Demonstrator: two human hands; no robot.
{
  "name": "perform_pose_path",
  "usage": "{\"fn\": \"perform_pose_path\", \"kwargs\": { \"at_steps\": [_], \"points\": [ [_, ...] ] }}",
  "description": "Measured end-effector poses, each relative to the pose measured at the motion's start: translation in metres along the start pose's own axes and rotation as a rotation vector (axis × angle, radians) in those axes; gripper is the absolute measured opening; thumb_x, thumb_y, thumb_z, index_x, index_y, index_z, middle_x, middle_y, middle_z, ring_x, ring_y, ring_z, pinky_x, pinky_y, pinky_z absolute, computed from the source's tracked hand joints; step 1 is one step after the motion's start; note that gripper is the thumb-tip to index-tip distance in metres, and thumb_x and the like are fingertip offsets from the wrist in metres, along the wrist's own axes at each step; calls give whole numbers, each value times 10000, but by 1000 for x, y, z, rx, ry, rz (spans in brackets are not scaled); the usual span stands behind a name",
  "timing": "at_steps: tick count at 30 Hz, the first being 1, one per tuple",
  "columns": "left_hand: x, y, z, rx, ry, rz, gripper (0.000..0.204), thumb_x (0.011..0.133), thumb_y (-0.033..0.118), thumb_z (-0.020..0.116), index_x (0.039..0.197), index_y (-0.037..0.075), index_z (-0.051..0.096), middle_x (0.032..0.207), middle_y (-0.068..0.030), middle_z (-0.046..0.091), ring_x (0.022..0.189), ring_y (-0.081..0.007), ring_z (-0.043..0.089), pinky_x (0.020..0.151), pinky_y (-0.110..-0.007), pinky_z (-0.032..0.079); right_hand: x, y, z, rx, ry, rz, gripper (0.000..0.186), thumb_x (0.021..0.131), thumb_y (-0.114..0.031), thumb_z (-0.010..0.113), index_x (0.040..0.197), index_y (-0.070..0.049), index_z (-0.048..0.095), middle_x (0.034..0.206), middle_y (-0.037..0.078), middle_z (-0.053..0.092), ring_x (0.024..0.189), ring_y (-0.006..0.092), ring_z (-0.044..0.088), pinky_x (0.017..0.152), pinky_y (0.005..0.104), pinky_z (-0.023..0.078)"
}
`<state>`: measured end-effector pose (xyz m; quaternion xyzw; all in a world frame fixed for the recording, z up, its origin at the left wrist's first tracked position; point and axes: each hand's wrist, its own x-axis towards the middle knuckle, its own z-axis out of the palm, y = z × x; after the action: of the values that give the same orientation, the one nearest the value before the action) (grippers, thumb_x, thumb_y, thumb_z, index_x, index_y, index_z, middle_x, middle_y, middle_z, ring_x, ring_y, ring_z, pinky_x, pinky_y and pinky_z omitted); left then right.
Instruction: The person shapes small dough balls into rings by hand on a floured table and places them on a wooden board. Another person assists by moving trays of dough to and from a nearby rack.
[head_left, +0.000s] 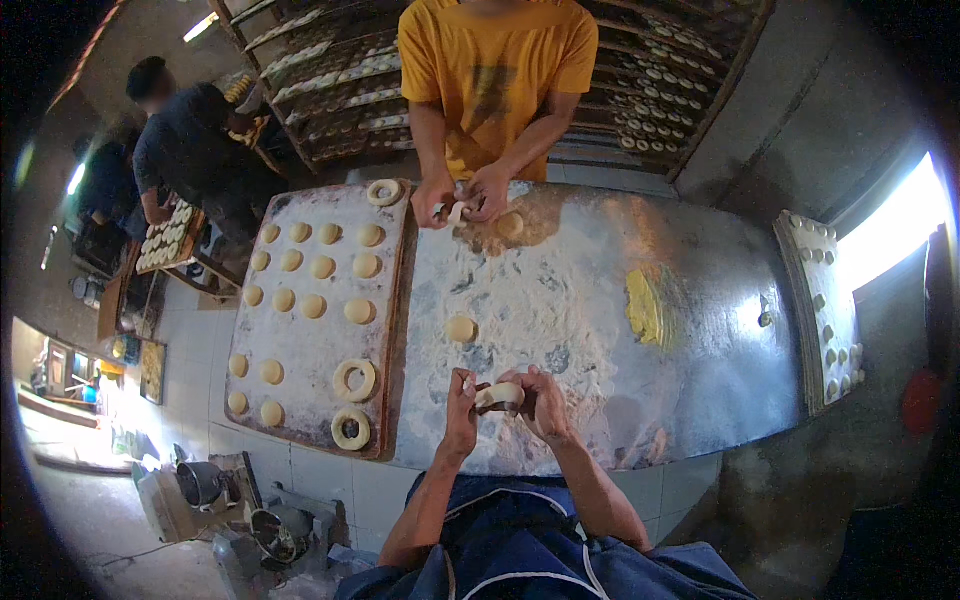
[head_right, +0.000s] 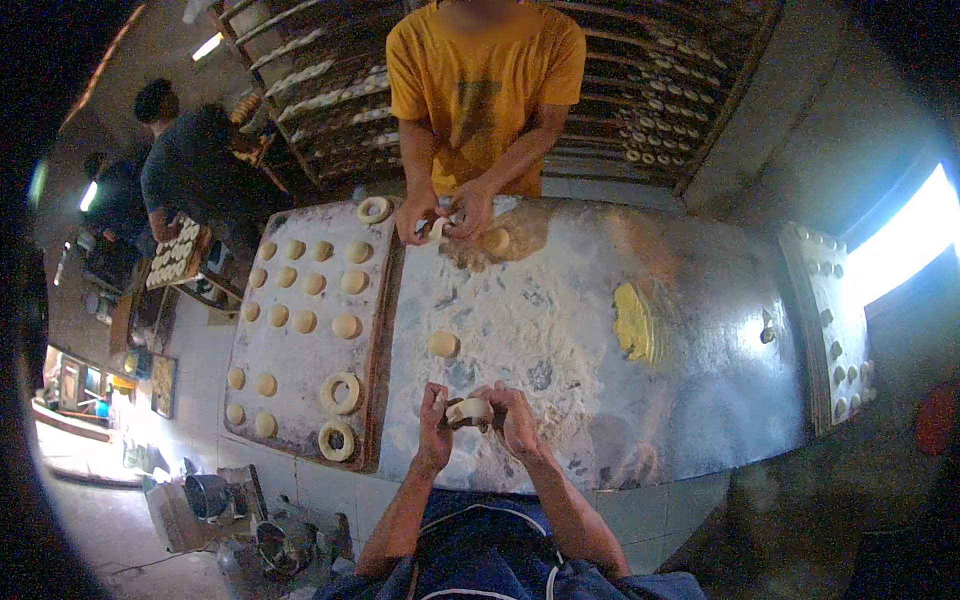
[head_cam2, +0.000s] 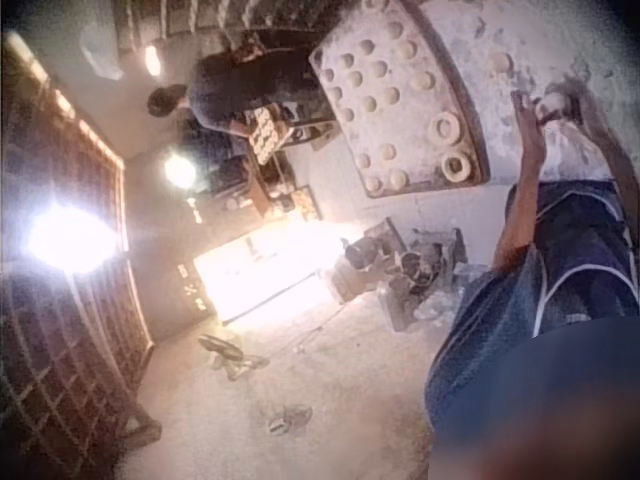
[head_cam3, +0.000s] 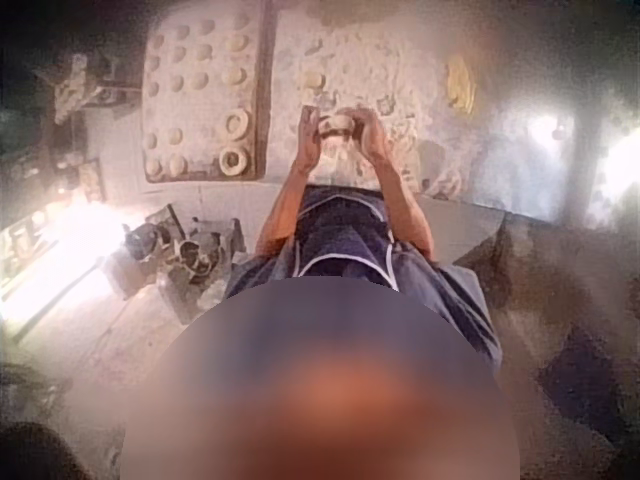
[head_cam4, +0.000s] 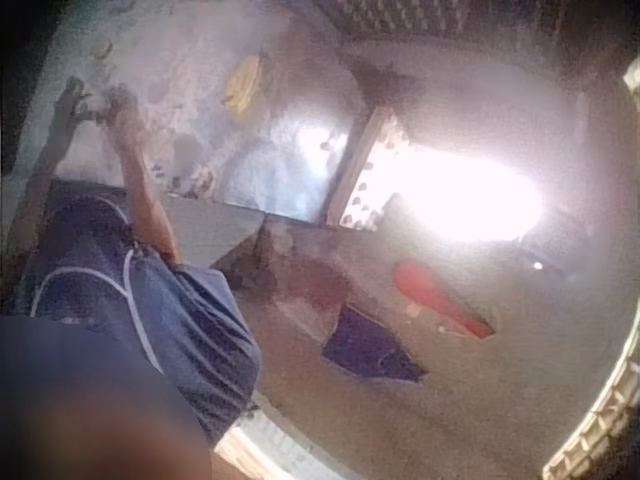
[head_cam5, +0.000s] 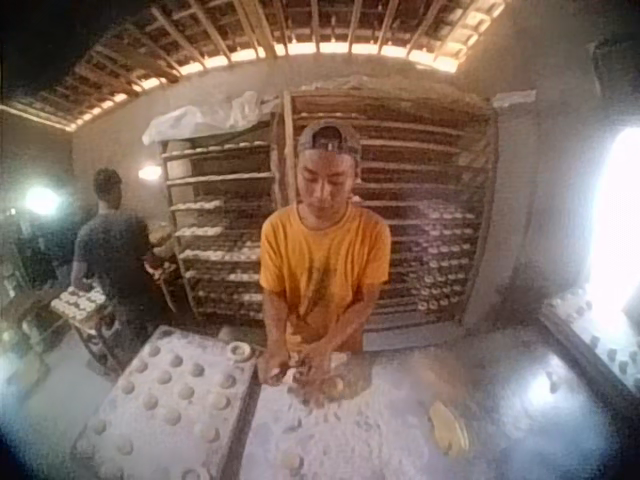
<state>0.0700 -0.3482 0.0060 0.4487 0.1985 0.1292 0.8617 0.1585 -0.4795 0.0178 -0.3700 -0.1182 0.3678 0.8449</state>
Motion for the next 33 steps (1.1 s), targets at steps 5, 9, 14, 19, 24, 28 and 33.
{"fn": "perform_pose_path", "kwargs": {
  "at_steps": [5,9,14,19,24,28,33],
  "points": [
    [5,-8,-8,799,115,297,336,987,404,448,934,72,449,893,-109,510,731,-220,532,665,-356,436,-3,3,41,-874,231,161,658,1020,-538,385,884,38,674,662,155,621,684,266,610,726,406,477],
    [7,-1,-18,-300,45,-23,449,1004,469,384,857,48,441,757,-96,476,696,-260,534,610,-377,410,-4,11,71,-835,468,138,658,1033,-502,369,772,34,646,676,93,597,695,177,519,716,373,450],
    [-1,17,-49,311,25,205,406,984,441,451,770,97,423,723,-74,472,670,-250,521,641,-359,414,2,31,89,-935,230,105,627,1039,-467,356,790,29,646,632,162,571,612,257,495,661,424,427],
    [0,37,-87,726,20,436,351,938,370,526,755,86,431,685,-61,439,666,-247,505,655,-344,405,10,61,121,-1265,181,114,594,1039,-448,342,798,20,616,648,167,566,620,258,475,655,427,416],
    [-11,55,-119,-655,-35,83,308,891,292,561,770,26,460,746,-162,503,696,-339,514,656,-360,412,18,95,140,-1112,48,-17,596,1043,-439,309,792,28,582,639,116,528,659,219,476,668,374,416],
    [-12,73,-154,1096,104,804,271,911,271,522,776,44,459,729,-108,490,679,-268,493,688,-340,417,24,123,152,-1285,85,-88,635,1042,-461,306,862,41,649,627,116,561,626,229,517,645,388,435],
    [-25,96,-191,227,-32,339,233,803,214,598,808,-9,534,771,-197,546,716,-379,567,656,-416,467,38,135,187,-1083,-95,-31,647,1035,-471,318,895,53,672,673,177,608,628,313,573,656,425,467]
  ]
}}
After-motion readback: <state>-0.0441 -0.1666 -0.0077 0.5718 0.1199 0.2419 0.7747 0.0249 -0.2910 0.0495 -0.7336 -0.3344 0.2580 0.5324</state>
